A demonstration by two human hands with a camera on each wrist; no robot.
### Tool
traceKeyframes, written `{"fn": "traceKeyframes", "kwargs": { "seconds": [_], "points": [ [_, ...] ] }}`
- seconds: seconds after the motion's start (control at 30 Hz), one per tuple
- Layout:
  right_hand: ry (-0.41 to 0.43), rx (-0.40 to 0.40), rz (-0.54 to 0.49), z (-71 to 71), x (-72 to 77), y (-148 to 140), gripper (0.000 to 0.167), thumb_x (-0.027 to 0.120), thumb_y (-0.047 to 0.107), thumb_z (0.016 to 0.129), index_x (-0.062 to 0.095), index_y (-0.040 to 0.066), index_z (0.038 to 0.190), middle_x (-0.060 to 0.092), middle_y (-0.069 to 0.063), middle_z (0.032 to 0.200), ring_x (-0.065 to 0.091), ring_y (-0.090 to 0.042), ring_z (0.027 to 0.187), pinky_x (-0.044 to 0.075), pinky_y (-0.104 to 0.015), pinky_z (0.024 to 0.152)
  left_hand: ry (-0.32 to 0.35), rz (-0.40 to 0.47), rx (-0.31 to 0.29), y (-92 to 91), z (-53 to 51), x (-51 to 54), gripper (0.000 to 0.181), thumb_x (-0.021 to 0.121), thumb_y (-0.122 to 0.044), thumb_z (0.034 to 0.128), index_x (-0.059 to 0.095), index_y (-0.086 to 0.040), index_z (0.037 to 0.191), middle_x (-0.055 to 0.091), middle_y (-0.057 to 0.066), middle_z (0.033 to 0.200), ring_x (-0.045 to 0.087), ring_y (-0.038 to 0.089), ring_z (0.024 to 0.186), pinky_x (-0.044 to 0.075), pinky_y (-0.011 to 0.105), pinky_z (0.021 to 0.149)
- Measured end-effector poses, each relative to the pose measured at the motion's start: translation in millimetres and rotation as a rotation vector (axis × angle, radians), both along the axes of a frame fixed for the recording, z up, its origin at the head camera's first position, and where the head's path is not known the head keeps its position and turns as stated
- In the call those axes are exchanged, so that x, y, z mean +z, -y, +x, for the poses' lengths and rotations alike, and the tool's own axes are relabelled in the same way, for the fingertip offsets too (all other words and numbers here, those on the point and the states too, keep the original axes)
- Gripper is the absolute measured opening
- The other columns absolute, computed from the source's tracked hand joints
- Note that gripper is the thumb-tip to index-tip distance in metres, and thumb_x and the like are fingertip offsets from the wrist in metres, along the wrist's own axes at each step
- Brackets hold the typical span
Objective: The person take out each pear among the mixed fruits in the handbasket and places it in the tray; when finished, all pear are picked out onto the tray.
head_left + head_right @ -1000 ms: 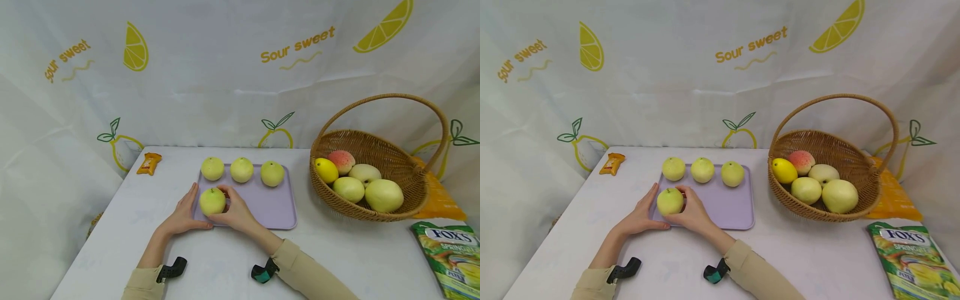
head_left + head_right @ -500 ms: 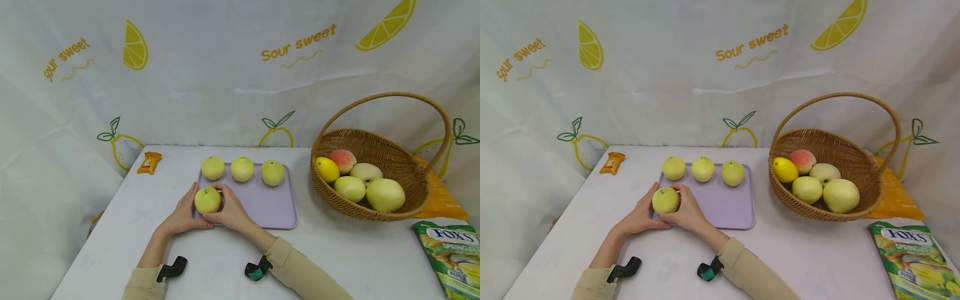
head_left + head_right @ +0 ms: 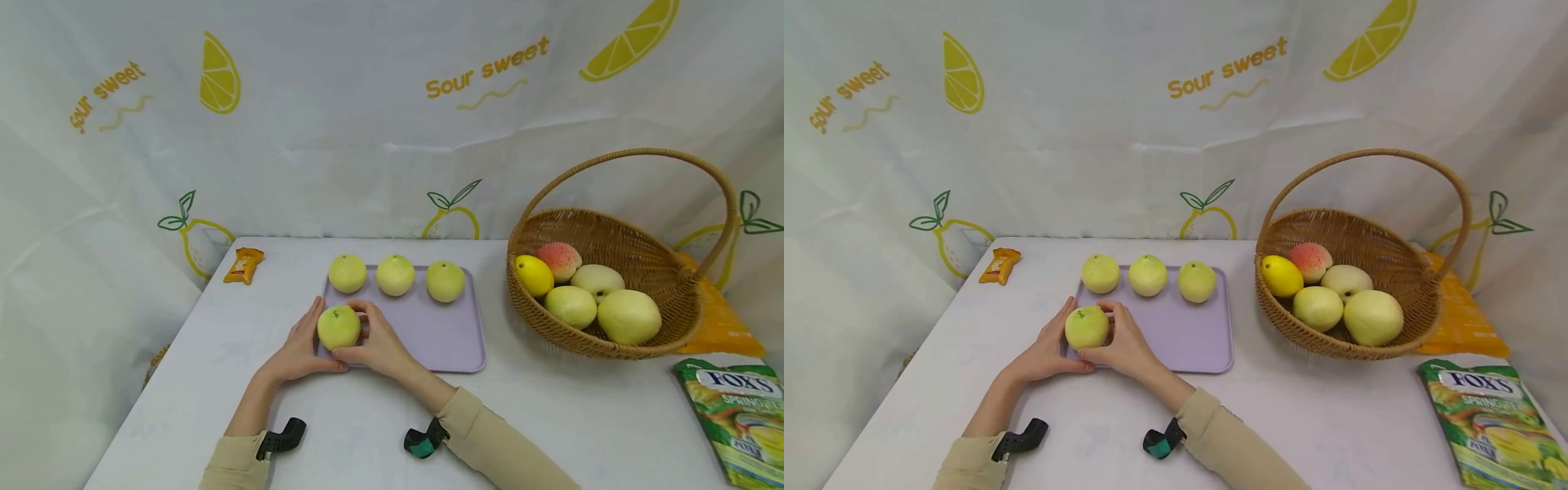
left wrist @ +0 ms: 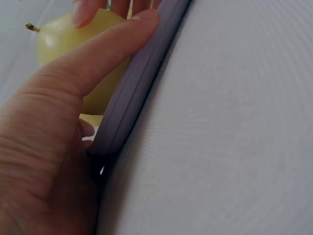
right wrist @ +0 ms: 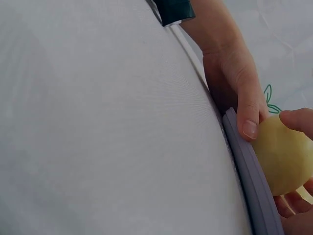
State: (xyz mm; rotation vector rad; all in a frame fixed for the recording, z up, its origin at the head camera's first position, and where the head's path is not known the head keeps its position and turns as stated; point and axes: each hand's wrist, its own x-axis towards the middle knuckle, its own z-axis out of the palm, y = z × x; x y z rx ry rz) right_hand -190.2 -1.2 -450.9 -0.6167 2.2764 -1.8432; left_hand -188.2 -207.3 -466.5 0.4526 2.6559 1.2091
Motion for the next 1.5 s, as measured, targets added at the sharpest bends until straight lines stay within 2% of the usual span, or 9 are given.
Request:
{"fn": "traceKeyframes", "kwargs": {
  "seconds": [0.17,0.3,0.43,0.7,0.83,1.0,1.13,1.33,1.5],
  "points": [
    [0.053,-0.017,-0.059,3.8,1.0,-9,0.074,0.081,0.01,0.079,0.042,0.004,0.141,0.046,-0.014,0.14,0.053,-0.031,0.118,0.048,-0.045,0.096,-0.004,-0.015,0.004,0.6,0.3,0.7,0.13,0.086,-0.048,0.0679,0.001,-0.008,0.157,-0.005,0.008,0.164,-0.002,0.037,0.147,0.004,0.066,0.11],
    [0.084,-0.049,-0.073,8.6,4.0,-17,0.061,0.077,0.014,0.084,0.048,0.005,0.137,0.051,-0.011,0.137,0.053,-0.03,0.117,0.047,-0.045,0.095,-0.015,-0.015,0.012,1.5,0.8,1.4,0.131,0.087,-0.048,0.0662,0.003,-0.007,0.157,-0.004,0.009,0.163,-0.001,0.037,0.147,0.005,0.066,0.11],
    [0.121,-0.082,-0.114,13.8,8.5,-27,0.048,0.072,0.014,0.088,0.055,0.004,0.131,0.056,-0.011,0.131,0.055,-0.029,0.115,0.047,-0.039,0.094,-0.024,-0.018,0.002,1.0,-0.1,0.3,0.131,0.087,-0.049,0.0662,0.003,-0.006,0.157,-0.004,0.01,0.163,0.0,0.037,0.147,0.005,0.065,0.11],
    [0.161,-0.088,-0.157,21.4,8.6,-49,0.024,0.064,0.005,0.09,0.065,0.0,0.113,0.066,-0.015,0.114,0.061,-0.024,0.103,0.049,-0.024,0.081,-0.028,-0.035,0.005,0.1,-1.5,0.8,0.132,0.087,-0.052,0.065,0.003,-0.007,0.157,-0.003,0.01,0.164,0.0,0.036,0.147,0.005,0.064,0.111],
    [0.188,-0.048,-0.178,25.5,9.3,-60,0.023,0.061,0.002,0.091,0.064,-0.004,0.113,0.066,-0.019,0.11,0.062,-0.025,0.102,0.05,-0.023,0.084,-0.029,-0.035,0.006,0.6,-1.3,0.3,0.131,0.087,-0.05,0.0654,0.003,-0.007,0.157,-0.003,0.01,0.163,0.0,0.037,0.147,0.004,0.064,0.111],
    [0.195,-0.011,-0.186,30.4,10.4,-79,0.024,0.061,0.002,0.092,0.062,-0.008,0.114,0.065,-0.02,0.108,0.061,-0.036,0.106,0.051,-0.024,0.086,-0.026,-0.034,-0.004,0.2,-0.1,0.1,0.131,0.087,-0.049,0.0662,0.003,-0.006,0.157,-0.004,0.012,0.163,-0.001,0.04,0.146,0.004,0.066,0.11],
    [0.235,-0.007,-0.187,33.5,13.5,-93,0.027,0.062,0.004,0.093,0.06,-0.009,0.116,0.064,-0.021,0.111,0.058,-0.04,0.11,0.051,-0.026,0.088,-0.028,-0.031,-0.008,0.4,0.4,0.7,0.131,0.087,-0.049,0.0664,0.003,-0.006,0.157,-0.004,0.012,0.163,-0.001,0.04,0.146,0.003,0.066,0.11],
    [0.265,0.009,-0.146,40.4,22.6,-117,0.029,0.061,0.007,0.095,0.057,-0.008,0.12,0.059,-0.026,0.118,0.055,-0.038,0.112,0.049,-0.025,0.09,-0.02,-0.037,-0.01,-0.2,-0.5,0.5,0.13,0.086,-0.049,0.0668,0.002,-0.007,0.157,-0.004,0.011,0.163,0.0,0.04,0.146,0.002,0.066,0.11],
    [0.23,0.037,-0.054,45.4,31.8,-138,0.03,0.06,0.012,0.097,0.057,-0.005,0.122,0.057,-0.026,0.121,0.055,-0.032,0.109,0.048,-0.024,0.089,-0.023,-0.037,-0.013,0.1,-0.1,0.1,0.13,0.086,-0.049,0.0672,0.003,-0.006,0.157,-0.004,0.012,0.163,0.0,0.04,0.146,0.001,0.065,0.11]
  ]
}}
